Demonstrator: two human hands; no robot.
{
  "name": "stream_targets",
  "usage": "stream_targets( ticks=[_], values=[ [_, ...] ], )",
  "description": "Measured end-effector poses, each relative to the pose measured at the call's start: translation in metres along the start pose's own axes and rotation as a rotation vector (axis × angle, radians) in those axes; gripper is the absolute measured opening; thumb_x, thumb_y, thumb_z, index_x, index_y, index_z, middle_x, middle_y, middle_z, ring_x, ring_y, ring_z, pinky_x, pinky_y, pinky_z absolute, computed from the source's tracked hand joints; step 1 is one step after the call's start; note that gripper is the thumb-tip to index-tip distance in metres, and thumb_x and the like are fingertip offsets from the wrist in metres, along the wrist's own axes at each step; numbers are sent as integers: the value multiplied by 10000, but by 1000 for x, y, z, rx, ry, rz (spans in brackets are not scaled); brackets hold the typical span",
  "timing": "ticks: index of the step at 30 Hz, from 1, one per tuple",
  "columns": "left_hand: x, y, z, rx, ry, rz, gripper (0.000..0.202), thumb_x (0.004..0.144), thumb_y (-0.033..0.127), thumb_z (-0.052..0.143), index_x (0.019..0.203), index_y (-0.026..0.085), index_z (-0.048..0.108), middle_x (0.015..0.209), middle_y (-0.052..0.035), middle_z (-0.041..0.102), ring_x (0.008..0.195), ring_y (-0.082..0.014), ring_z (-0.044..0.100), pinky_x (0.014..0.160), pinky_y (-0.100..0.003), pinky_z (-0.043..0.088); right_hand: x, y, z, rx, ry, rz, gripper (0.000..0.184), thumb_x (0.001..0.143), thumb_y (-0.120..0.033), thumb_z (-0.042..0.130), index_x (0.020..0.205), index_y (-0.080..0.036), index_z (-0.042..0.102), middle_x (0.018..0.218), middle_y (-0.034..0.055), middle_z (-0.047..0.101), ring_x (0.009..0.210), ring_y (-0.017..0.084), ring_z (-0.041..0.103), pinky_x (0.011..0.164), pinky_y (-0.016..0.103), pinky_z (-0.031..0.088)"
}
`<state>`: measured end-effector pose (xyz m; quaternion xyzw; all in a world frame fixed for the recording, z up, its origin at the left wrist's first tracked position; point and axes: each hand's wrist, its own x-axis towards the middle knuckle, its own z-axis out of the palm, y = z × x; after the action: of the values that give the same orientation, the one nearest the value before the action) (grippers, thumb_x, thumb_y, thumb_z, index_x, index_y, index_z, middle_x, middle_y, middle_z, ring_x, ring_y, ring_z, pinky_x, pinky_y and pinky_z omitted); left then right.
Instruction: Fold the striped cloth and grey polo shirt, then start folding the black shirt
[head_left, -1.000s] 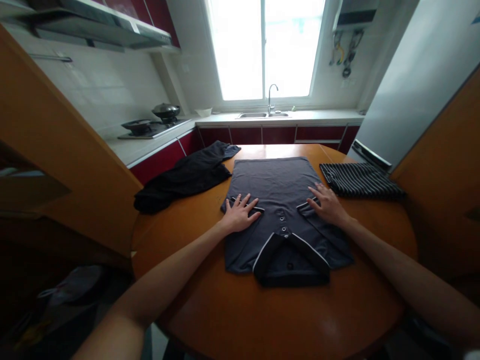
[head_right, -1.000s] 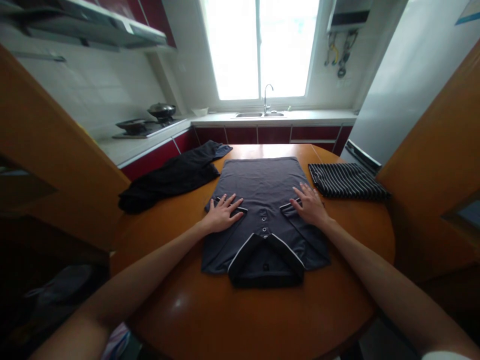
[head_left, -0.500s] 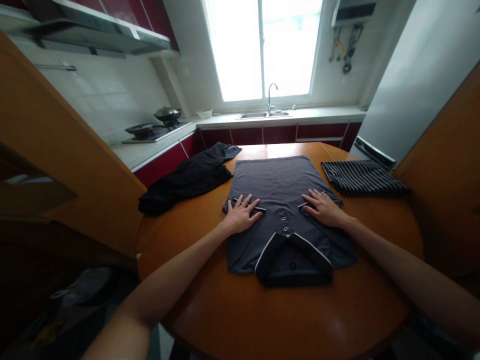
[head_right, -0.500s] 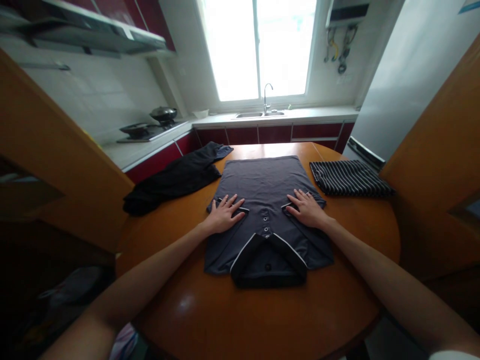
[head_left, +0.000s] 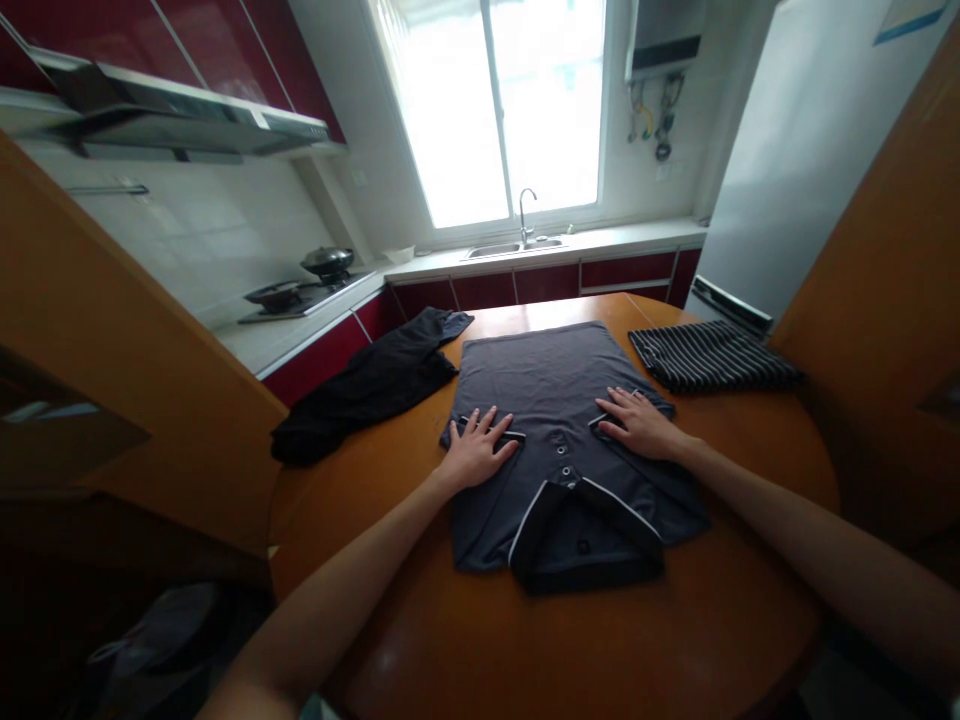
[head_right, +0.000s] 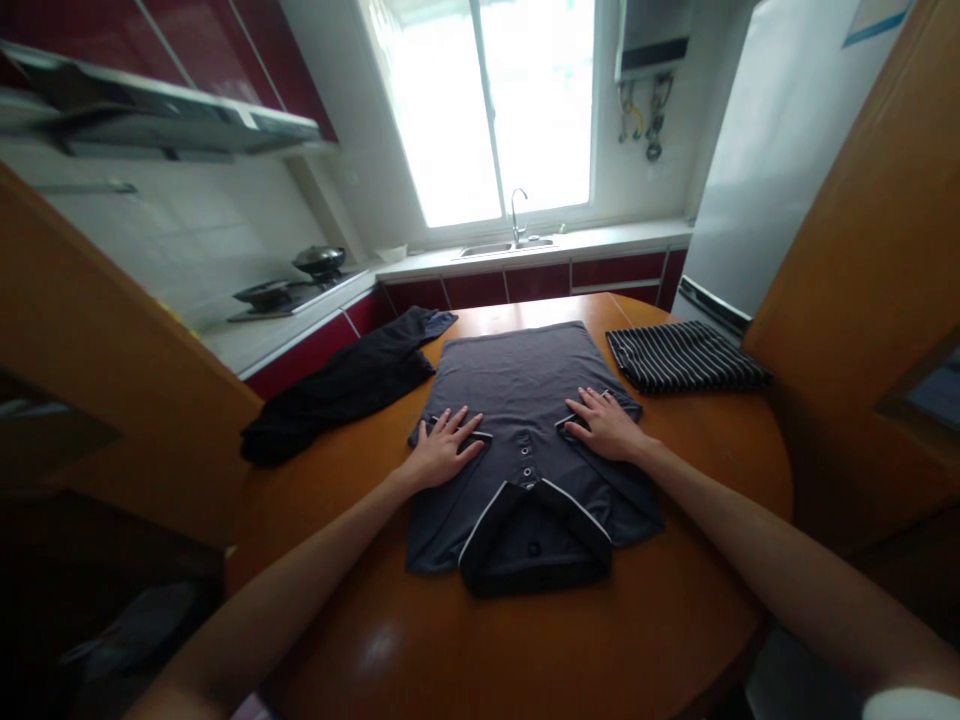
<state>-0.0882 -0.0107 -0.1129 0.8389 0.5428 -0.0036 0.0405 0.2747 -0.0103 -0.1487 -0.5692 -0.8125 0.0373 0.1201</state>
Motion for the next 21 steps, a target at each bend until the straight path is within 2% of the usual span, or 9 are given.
stream_targets(
  ticks=[21],
  values=[
    [-3, 0, -3, -12, -14, -15, 708, 972, 719, 245, 1587, 370, 274, 1683, -41, 159, 1541, -387, 104, 1142, -749, 111, 2, 1, 9, 24, 41, -6, 662, 997, -611, 366, 1508, -209, 484, 1616, 157, 319, 1507, 315, 265, 1213, 547, 207]
  ],
)
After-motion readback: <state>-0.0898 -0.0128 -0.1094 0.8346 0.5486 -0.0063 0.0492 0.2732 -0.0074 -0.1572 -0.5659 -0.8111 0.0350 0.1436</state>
